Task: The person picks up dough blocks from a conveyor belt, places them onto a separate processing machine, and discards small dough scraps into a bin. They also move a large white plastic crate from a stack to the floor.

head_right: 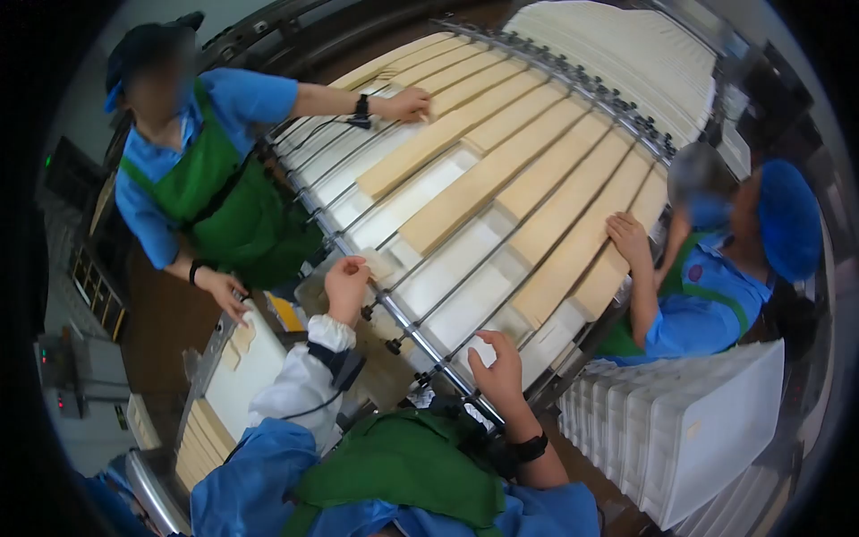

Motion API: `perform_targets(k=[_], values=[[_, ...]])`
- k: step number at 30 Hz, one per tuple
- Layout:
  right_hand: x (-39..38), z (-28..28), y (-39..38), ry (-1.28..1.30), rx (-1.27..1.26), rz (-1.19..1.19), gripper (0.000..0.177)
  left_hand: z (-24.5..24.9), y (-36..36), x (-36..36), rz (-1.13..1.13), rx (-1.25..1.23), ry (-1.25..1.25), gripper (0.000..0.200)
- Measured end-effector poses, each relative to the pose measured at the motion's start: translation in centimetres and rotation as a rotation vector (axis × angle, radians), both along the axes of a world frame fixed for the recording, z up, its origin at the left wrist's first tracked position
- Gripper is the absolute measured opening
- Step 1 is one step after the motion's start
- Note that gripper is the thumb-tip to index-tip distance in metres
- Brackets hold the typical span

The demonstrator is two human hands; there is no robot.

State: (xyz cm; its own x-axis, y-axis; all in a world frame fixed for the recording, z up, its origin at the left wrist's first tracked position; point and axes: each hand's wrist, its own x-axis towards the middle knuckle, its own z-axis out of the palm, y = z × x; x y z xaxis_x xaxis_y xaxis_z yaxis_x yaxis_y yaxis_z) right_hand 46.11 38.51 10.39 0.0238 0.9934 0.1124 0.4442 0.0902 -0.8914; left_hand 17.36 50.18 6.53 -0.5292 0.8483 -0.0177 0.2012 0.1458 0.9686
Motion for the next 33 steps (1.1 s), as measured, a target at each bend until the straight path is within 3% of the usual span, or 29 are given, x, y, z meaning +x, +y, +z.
perform_targets(k=[1, 2, 6, 9, 11, 12, 16, 19, 23, 28, 31, 33], values=[[-0.5, 0.2, 0.1, 0.000, 0.010, 0.024, 0.028, 0.8, -1.5, -1.1, 0.050, 0.076, -0.044, 0.009], [-1.1, 0.4, 0.3, 0.000, 0.016, 0.051, 0.028, 1.8, -3.2, -2.5, 0.032, 0.136, -0.233, 0.022], [-5.2, 1.5, 0.9, -0.033, 0.058, 0.206, 0.028, 10.1, -8.8, -5.7, 0.257, 0.323, -0.250, 0.043], [-10.4, 2.0, 1.3, 0.019, 0.060, 0.390, 0.027, 11.6, -14.3, -9.5, 0.352, 0.378, -0.141, 0.047], [-14.5, 1.8, 0.8, 0.035, 0.012, 0.520, 0.027, 11.0, -19.4, -11.7, 0.394, 0.372, -0.073, 0.045], [-17.0, 1.4, 0.6, -0.016, 0.105, 0.620, 0.027, 9.6, -22.0, -12.9, 0.464, 0.358, -0.056, 0.043], [-28.6, 0.8, -2.9, -0.023, 0.089, 1.004, 0.028, 2.7, -34.6, -16.9, 0.797, 0.098, -0.056, 0.050], [-38.4, -0.3, -7.3, -0.008, 0.041, 1.239, 0.029, -1.9, -44.2, -18.5, 1.055, -0.214, -0.078, 0.057], [-51.8, -4.5, -14.4, -0.065, 0.202, 1.464, 0.034, -5.4, -53.0, -20.9, 1.234, -0.572, 0.029, 0.068], [-66.5, -9.0, -23.1, -0.264, 0.500, 1.531, 0.051, -6.2, -57.4, -24.0, 1.120, -0.623, -0.187, 0.090], [-72.1, -12.4, -25.5, -0.351, 0.575, 1.497, 0.061, -7.3, -58.3, -24.9, 0.986, -0.338, -0.208, 0.093], [-73.9, -13.9, -26.4, -0.413, 0.579, 1.456, 0.066, -8.5, -59.0, -25.6, 0.902, -0.367, -0.181, 0.094]])
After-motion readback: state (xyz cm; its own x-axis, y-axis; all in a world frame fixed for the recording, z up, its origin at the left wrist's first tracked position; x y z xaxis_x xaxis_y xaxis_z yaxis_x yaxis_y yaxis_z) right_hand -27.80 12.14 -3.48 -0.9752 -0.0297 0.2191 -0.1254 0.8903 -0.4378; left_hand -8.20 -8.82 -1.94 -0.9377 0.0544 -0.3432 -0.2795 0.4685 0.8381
